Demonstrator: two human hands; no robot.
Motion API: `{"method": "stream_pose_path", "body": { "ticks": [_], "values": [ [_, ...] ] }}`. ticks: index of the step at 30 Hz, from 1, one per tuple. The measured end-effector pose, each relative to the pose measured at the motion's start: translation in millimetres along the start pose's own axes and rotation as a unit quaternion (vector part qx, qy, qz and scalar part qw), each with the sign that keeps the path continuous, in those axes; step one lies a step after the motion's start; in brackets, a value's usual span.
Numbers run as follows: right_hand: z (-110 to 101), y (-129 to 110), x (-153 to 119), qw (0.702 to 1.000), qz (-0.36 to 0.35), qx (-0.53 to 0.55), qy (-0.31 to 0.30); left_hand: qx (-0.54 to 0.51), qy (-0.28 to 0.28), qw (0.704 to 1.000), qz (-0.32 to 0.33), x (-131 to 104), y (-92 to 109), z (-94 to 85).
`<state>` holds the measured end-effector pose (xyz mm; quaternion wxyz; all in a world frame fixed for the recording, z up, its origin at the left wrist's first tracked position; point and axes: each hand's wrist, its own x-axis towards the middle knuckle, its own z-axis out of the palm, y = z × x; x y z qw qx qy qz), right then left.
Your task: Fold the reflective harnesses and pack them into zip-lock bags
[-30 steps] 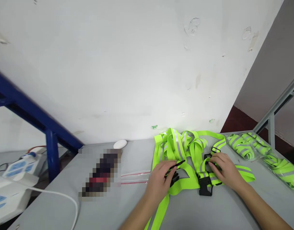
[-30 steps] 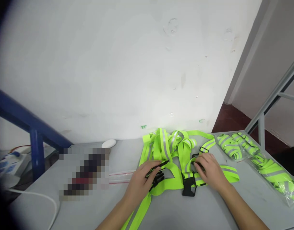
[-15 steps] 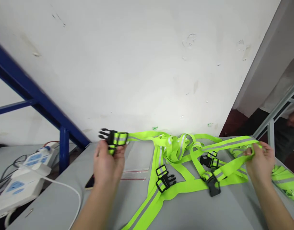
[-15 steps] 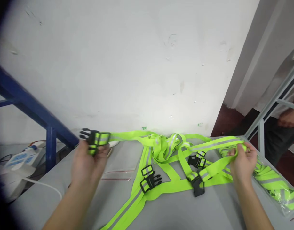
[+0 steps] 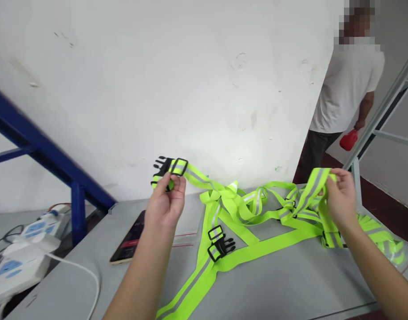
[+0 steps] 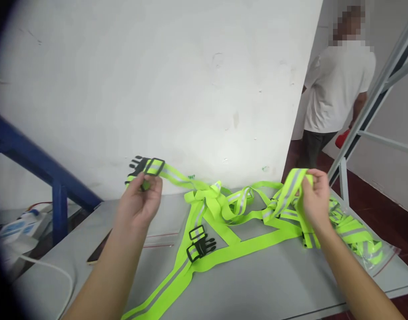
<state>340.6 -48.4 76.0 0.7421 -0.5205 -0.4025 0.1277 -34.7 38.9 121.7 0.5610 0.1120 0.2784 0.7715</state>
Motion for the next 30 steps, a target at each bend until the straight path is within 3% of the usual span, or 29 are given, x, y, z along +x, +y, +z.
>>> {"method": "stream_pose_path", "body": {
  "ticks": [2, 3, 4, 6, 7, 8, 9, 12, 14, 17, 20, 23, 26, 28, 30],
  "values": [
    [8, -9, -17, 0.985, 0.057, -0.021, -0.16, 0.006, -0.017, 1.0, -0.019, -4, -13, 7.1],
    [10, -15, -26, 0.963, 0.081, -0.032, -0.254, 0.008, -0.025, 0.999, -0.032, -6, -16, 11.0],
    [11, -21, -33, 0.929, 0.104, -0.043, -0.354, 0.009, -0.032, 0.998, -0.046, -8, -17, 15.2],
    [14, -29, -47, 0.829, 0.143, -0.067, -0.536, 0.003, -0.037, 0.997, -0.072, -11, -16, 25.1],
    [17, -29, -52, 0.787, 0.148, -0.09, -0.592, -0.004, -0.039, 0.996, -0.086, -13, -15, 30.9],
    [22, -27, -56, 0.763, 0.139, -0.121, -0.619, -0.015, -0.044, 0.994, -0.098, -14, -13, 37.4],
    [29, -22, -58, 0.765, 0.113, -0.162, -0.613, -0.026, -0.052, 0.992, -0.108, -14, -11, 44.6],
    [65, 6, -63, 0.818, -0.015, -0.274, -0.505, -0.06, -0.097, 0.984, -0.136, -18, -10, 70.9],
    [96, 27, -67, 0.796, -0.086, -0.342, -0.492, -0.078, -0.138, 0.975, -0.153, -23, -10, 90.9],
    [132, 49, -72, 0.773, -0.08, -0.38, -0.501, -0.109, -0.208, 0.96, -0.154, -35, 0, 118.0],
    [141, 57, -63, 0.792, -0.058, -0.386, -0.47, -0.135, -0.265, 0.951, -0.083, -45, 30, 131.0],
    [126, 54, -28, 0.839, -0.05, -0.381, -0.387, -0.149, -0.289, 0.946, -0.001, -45, 74, 122.6],
    [114, 42, 24, 0.891, -0.059, -0.354, -0.278, -0.147, -0.256, 0.954, 0.054, -36, 112, 96.7],
    [117, 31, 54, 0.919, -0.078, -0.332, -0.199, -0.126, -0.226, 0.963, 0.079, -28, 123, 75.6],
    [131, 22, 72, 0.93, -0.099, -0.31, -0.171, -0.109, -0.217, 0.967, 0.074, -21, 118, 55.7]
  ]
}}
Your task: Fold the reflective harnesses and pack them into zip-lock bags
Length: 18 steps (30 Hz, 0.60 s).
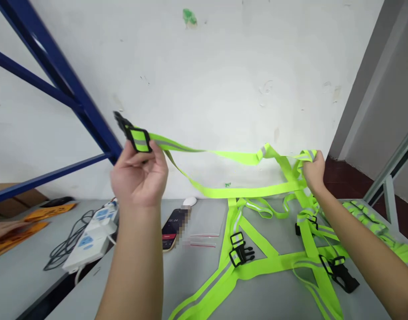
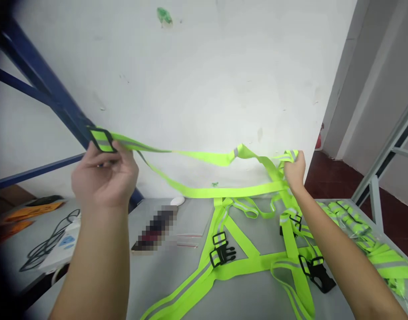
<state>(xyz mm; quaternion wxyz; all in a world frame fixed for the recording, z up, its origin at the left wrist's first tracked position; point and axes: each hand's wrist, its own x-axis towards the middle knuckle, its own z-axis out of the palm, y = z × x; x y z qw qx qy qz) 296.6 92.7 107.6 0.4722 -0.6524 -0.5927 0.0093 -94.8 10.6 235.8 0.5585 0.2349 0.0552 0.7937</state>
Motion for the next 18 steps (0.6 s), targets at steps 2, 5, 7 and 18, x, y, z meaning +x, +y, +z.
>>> {"method": "stream_pose_path", "body": {
  "ticks": [2, 5, 7, 18],
  "values": [
    [11, -13, 11, 0.999, -0.031, 0.013, -0.029, 0.02, 0.007, 0.999, -0.049, -9, -15, -20.0],
    [35, -28, 4, 0.983, -0.089, 0.009, -0.163, 0.117, 0.028, 0.976, -0.181, -34, -55, -48.4],
    [44, -31, -10, 0.956, -0.117, -0.009, -0.268, 0.191, -0.006, 0.94, -0.281, -54, -82, -67.8],
    [-108, 59, -148, 0.904, -0.018, -0.063, -0.422, 0.686, -0.3, 0.631, -0.202, -111, -137, -147.9]
  ]
}}
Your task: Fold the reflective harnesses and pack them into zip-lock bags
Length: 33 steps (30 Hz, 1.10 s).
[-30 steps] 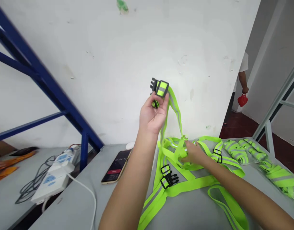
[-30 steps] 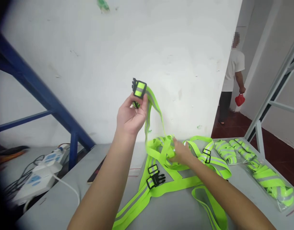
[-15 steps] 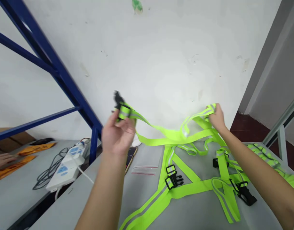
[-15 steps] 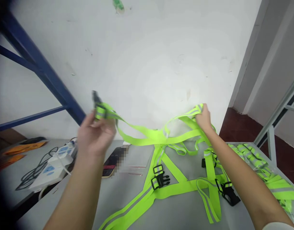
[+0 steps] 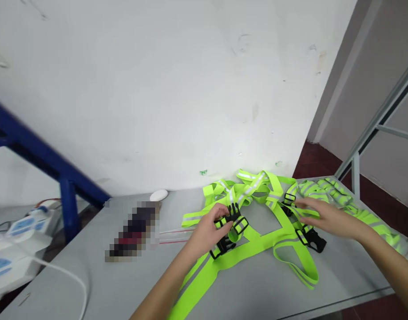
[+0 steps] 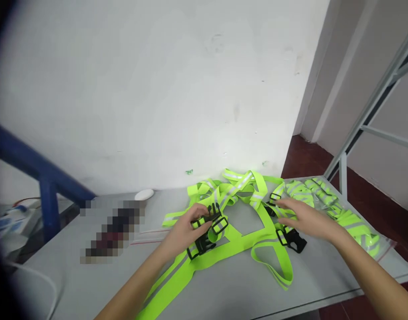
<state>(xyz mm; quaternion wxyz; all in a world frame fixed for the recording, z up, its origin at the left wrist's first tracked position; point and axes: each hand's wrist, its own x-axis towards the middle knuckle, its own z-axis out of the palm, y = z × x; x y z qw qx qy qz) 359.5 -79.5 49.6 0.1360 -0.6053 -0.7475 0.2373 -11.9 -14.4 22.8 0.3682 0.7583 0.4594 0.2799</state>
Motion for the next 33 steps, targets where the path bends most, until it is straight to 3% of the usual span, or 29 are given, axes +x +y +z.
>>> {"method": "stream_pose_path", "body": {
  "ticks": [3, 5, 8, 10, 15, 19, 21, 22, 24, 27, 31, 33],
  "values": [
    [34, 33, -53, 0.996, 0.048, -0.012, 0.079, 0.072, -0.024, 0.997, 0.034, -1, -9, 13.3],
    [60, 45, -71, 0.99, 0.062, -0.031, 0.12, 0.104, -0.038, 0.992, 0.061, -1, -14, 20.9],
    [87, 50, -76, 0.981, 0.071, -0.057, 0.169, 0.145, -0.038, 0.979, 0.14, 0, -18, 29.1],
    [95, 49, -71, 0.977, 0.073, -0.066, 0.191, 0.175, -0.009, 0.964, 0.2, 0, -18, 32.3],
    [98, 49, -59, 0.975, 0.052, -0.034, 0.214, 0.192, 0.185, 0.922, 0.28, -4, -11, 25.8],
    [102, 47, -58, 0.963, 0.084, 0.095, 0.24, 0.105, 0.371, 0.894, 0.229, -8, -1, 8.7],
    [102, 41, -57, 0.946, 0.095, 0.172, 0.258, 0.071, 0.424, 0.88, 0.204, -9, 2, 3.6],
    [101, 37, -57, 0.935, 0.092, 0.206, 0.272, 0.075, 0.425, 0.879, 0.205, -9, 2, 3.4],
    [98, 26, -54, 0.911, 0.081, 0.265, 0.305, 0.133, 0.386, 0.881, 0.241, -11, 2, 8.0],
    [86, 3, -44, 0.855, 0.046, 0.361, 0.37, 0.251, 0.263, 0.879, 0.308, -12, -1, 25.6],
    [67, -34, -20, 0.762, -0.017, 0.498, 0.413, 0.34, 0.082, 0.905, 0.241, -14, -4, 50.5],
    [60, -50, -3, 0.766, -0.027, 0.521, 0.377, 0.339, 0.021, 0.917, 0.21, -14, -3, 55.4]
  ]
}}
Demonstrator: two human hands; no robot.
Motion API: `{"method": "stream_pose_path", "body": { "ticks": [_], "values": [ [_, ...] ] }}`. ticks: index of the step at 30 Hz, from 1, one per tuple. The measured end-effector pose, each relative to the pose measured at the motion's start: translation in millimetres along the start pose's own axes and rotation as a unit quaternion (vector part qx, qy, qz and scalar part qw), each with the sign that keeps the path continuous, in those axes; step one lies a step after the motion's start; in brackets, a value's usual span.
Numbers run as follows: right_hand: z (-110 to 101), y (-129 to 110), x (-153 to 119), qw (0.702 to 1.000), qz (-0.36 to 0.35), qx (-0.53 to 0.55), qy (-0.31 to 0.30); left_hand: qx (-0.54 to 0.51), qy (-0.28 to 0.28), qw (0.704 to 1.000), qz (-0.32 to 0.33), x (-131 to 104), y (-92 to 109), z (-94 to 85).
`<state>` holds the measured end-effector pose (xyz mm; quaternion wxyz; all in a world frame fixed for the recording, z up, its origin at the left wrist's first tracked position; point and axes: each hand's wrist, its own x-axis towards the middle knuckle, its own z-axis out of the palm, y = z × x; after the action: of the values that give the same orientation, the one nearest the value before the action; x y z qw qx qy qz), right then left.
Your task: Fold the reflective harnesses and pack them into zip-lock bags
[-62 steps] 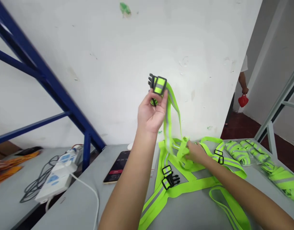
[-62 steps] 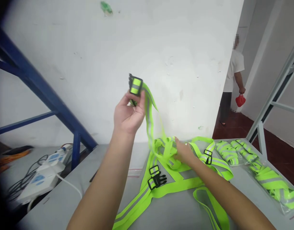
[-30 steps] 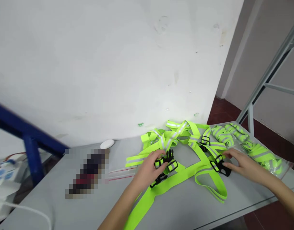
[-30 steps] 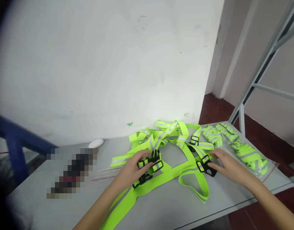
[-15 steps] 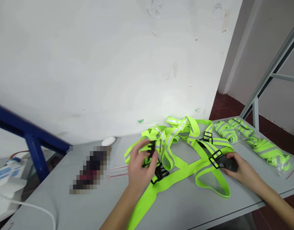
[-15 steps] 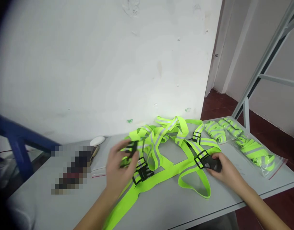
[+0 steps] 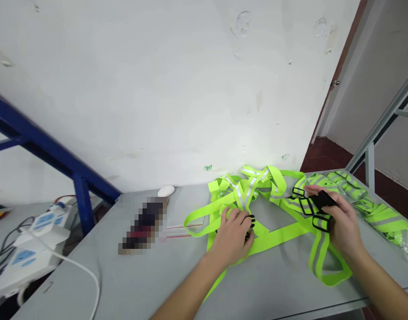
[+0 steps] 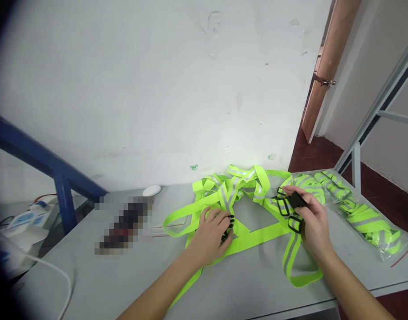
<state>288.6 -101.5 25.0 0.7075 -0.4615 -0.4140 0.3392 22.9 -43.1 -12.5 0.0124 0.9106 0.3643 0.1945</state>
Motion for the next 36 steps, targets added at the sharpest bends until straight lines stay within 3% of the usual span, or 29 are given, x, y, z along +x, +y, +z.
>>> {"method": "stream_pose_path", "body": {
  "ticks": [3, 6, 8, 10, 12, 14, 17, 22, 29, 36],
  "values": [
    [29, 5, 18, 0.995, 0.034, -0.04, -0.084, -0.057, -0.047, 0.997, -0.007, 1, 1, -5.7],
    [50, 23, 33, 0.975, -0.03, -0.16, -0.15, -0.101, -0.072, 0.992, -0.036, 2, -3, -15.6],
    [58, 37, 37, 0.929, -0.107, -0.286, -0.21, -0.112, -0.085, 0.988, -0.06, 1, -8, -19.9],
    [64, 51, 34, 0.861, -0.183, -0.391, -0.267, -0.123, -0.092, 0.985, -0.08, -1, -15, -21.0],
    [67, 64, 25, 0.807, -0.238, -0.441, -0.313, -0.141, -0.086, 0.982, -0.095, -4, -21, -19.3],
    [70, 74, 15, 0.779, -0.258, -0.452, -0.35, -0.148, -0.067, 0.981, -0.105, -5, -26, -16.3],
    [72, 86, 6, 0.777, -0.247, -0.448, -0.368, -0.108, -0.029, 0.988, -0.111, -5, -27, -13.4],
    [75, 88, 7, 0.79, -0.267, -0.451, -0.318, -0.028, 0.035, 0.997, -0.07, -2, -24, -15.1],
    [82, 78, 1, 0.796, -0.324, -0.431, -0.276, -0.093, -0.009, 0.995, -0.023, 0, -19, -6.6],
    [85, 74, -6, 0.772, -0.346, -0.444, -0.295, -0.177, 0.01, 0.982, -0.068, 2, -15, -5.0]
  ]
}}
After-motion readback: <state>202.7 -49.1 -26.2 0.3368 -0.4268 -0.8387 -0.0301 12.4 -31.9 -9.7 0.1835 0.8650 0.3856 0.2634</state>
